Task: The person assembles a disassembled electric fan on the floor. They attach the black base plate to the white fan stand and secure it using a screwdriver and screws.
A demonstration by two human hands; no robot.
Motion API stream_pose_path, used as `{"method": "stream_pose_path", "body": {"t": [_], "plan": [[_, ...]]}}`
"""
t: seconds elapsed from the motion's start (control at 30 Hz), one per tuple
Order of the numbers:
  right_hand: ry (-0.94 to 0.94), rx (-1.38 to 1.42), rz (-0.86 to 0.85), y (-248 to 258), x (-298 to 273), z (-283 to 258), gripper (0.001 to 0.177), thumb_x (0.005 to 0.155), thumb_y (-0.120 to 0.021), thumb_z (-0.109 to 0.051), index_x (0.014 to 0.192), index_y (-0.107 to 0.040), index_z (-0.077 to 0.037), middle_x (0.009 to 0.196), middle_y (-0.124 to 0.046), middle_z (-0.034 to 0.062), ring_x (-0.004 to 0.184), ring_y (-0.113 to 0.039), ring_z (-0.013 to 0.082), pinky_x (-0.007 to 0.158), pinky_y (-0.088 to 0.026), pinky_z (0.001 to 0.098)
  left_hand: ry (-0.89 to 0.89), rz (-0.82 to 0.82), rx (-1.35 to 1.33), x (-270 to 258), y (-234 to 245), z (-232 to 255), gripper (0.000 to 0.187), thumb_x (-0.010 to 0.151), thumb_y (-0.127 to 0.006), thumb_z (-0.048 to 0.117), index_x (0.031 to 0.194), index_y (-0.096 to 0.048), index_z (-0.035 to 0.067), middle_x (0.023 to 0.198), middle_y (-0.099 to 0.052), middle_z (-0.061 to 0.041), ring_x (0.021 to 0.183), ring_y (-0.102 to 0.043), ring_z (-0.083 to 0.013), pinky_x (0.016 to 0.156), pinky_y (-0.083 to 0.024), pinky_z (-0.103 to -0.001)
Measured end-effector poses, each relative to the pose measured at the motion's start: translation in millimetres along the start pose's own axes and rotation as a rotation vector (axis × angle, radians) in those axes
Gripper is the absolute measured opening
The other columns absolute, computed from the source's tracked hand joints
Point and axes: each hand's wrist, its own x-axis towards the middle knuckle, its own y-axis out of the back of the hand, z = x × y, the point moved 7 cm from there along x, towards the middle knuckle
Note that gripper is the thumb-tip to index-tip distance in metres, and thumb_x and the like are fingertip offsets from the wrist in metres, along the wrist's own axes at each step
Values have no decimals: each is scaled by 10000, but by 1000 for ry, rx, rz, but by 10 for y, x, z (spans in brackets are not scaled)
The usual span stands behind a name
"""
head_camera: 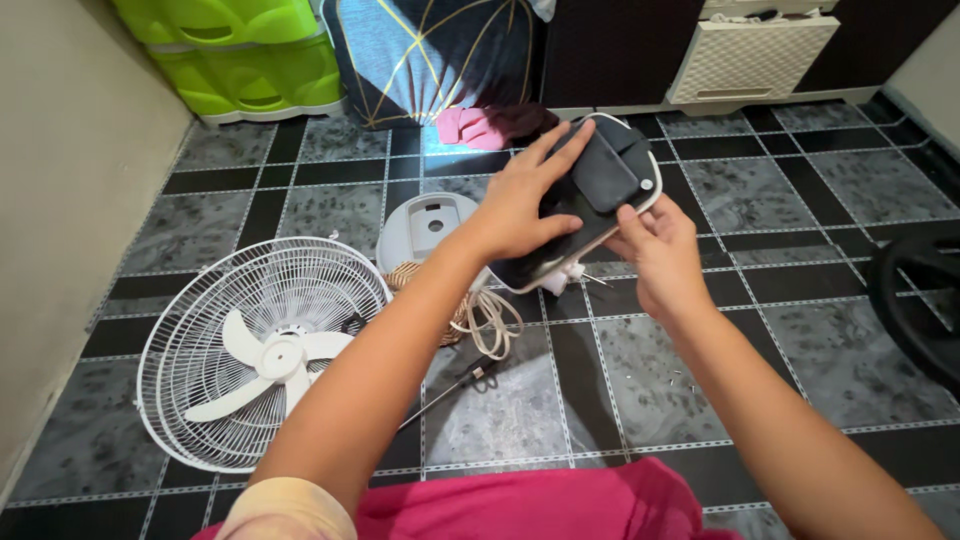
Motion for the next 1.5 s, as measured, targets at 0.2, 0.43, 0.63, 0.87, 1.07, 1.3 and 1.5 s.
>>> {"method": "stream_pose_path", "body": {"t": [0.2, 0.43, 0.63, 0.87, 1.07, 1.3, 1.5], "plan": [[-8, -32, 13, 91, -17, 5, 289, 1042, -569, -78, 1317, -574, 8, 1222, -690, 109, 1074, -704, 207, 947, -605, 384, 57, 94, 15, -178, 0, 81, 1027, 791, -871, 413, 1618, -271, 314, 1594, -423, -258, 1358, -501, -488, 1132, -425, -499], [-29, -43, 7, 98, -57, 5, 284, 1042, -561, -67, 1319, -589, -10, 1226, -705, 85, 1078, -701, 203, 950, -593, 392, 181, 528, -213, -954, 50, -306, 528, 982, -733, 232, 1450, -578, 44, 1448, -636, -208, 1368, -592, -324, 1169, -429, -427], [-17, -44, -19, 19, -84, -7, 269, 1063, -567, -52, 1327, -590, -8, 1238, -701, 87, 1090, -696, 204, 965, -588, 408, 851, 903, -774, -2525, -930, -1528, 197, 1000, -651, 80, 1160, -720, -11, 936, -748, -93, 767, -651, -158, 673, -531, -277], [-12, -59, -21, -15, -104, -123, 248, 1079, -565, -60, 1320, -591, -8, 1251, -701, 96, 1107, -705, 200, 996, -600, 411, 839, 370, -43, -3100, -1818, -1526, 288, 788, -736, 85, 1071, -788, 94, 1018, -757, -154, 959, -721, -317, 877, -570, -428], [-7, -25, -37, -26, -115, -116, 261, 1073, -586, -59, 1328, -590, -1, 1251, -706, 107, 1105, -711, 212, 994, -603, 415, 848, -171, 421, -3189, -2282, -1607, 177, 885, -672, 123, 1058, -699, 101, 1162, -660, -141, 1146, -594, -356, 954, -463, -541], [-12, 23, 19, -16, -86, -49, 357, 1028, -598, -56, 1377, -529, -33, 1235, -706, 117, 1073, -720, 224, 947, -615, 419, 510, -594, 290, -2878, -2254, -1004, 312, 849, -655, 59, 1160, -634, 80, 1178, -646, -194, 1069, -653, -395, 863, -543, -512], [-13, 15, 11, -9, -44, -27, 365, 1032, -589, -52, 1389, -516, -30, 1222, -704, 118, 1049, -718, 214, 939, -626, 389, 309, -500, -27, -1772, -1232, 422, 430, 843, -742, 134, 1233, -578, 53, 1109, -626, -202, 996, -650, -421, 801, -533, -512]]}}
